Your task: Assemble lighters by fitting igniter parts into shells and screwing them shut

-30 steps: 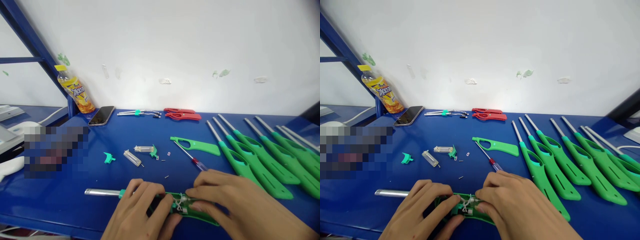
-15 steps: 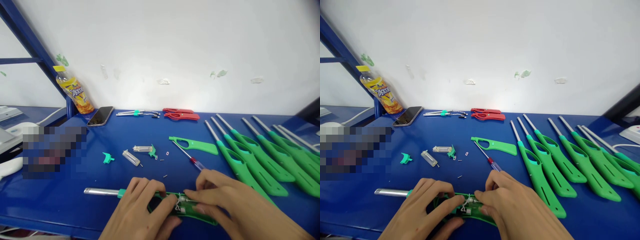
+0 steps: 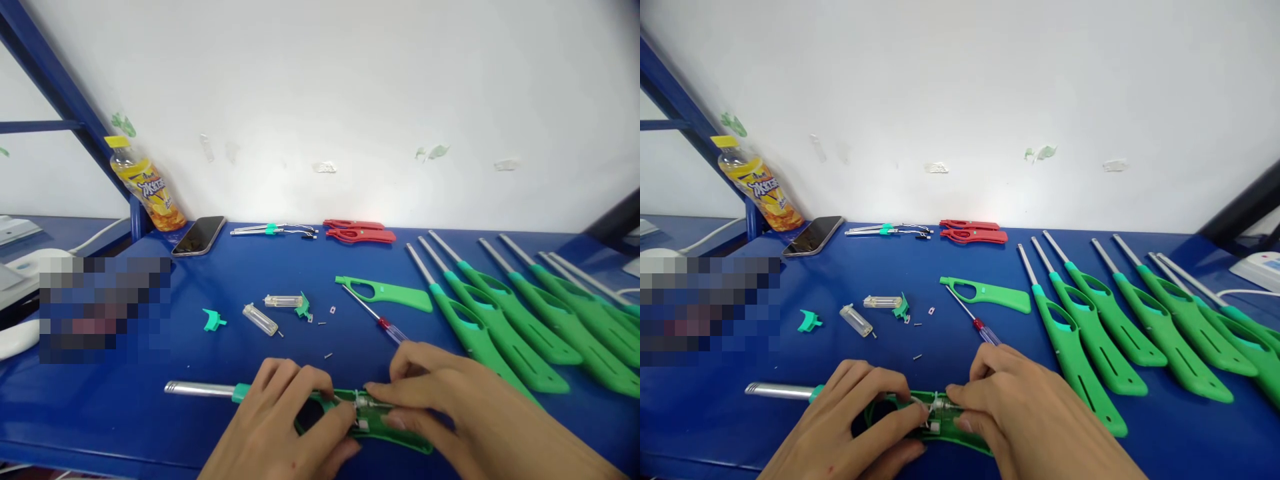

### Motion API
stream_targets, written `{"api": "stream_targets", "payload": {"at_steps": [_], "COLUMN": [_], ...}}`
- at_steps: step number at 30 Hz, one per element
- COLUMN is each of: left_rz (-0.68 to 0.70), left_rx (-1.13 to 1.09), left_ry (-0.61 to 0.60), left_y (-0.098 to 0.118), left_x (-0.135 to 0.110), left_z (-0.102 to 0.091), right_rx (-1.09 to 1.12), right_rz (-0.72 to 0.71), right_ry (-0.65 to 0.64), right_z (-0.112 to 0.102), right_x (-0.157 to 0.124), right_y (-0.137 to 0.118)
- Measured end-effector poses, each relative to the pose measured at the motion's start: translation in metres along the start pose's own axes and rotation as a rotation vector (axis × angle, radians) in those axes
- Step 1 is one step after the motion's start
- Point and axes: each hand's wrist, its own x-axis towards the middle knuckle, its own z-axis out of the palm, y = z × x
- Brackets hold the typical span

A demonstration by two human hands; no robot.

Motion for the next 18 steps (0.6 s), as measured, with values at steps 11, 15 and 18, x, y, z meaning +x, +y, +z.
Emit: {"api": "stream_targets", "payload": {"at_steps": [11,15,18], "left_rz": [0.064,0.067,0.071], "left_rx": [0.058,0.058,0.079], "left_ry": [0.087,0.065,0.106], "left_y": [-0.004,-0.006,-0.003], "left_x": [0.001,-0.004,-0.009], "left_z": [0.01,0.014,0.015], "right_rx": [-0.357,-0.603,-0.732], "right_rz": [0.052,-0.062,-0.142], "right_ry": [0.371,0.27,0.143], "right_z": [-0.011,-0.006,-0.007], "right_x": [0.009,0.016,0.025], "right_y": [0.046,0.065,0.075]}}
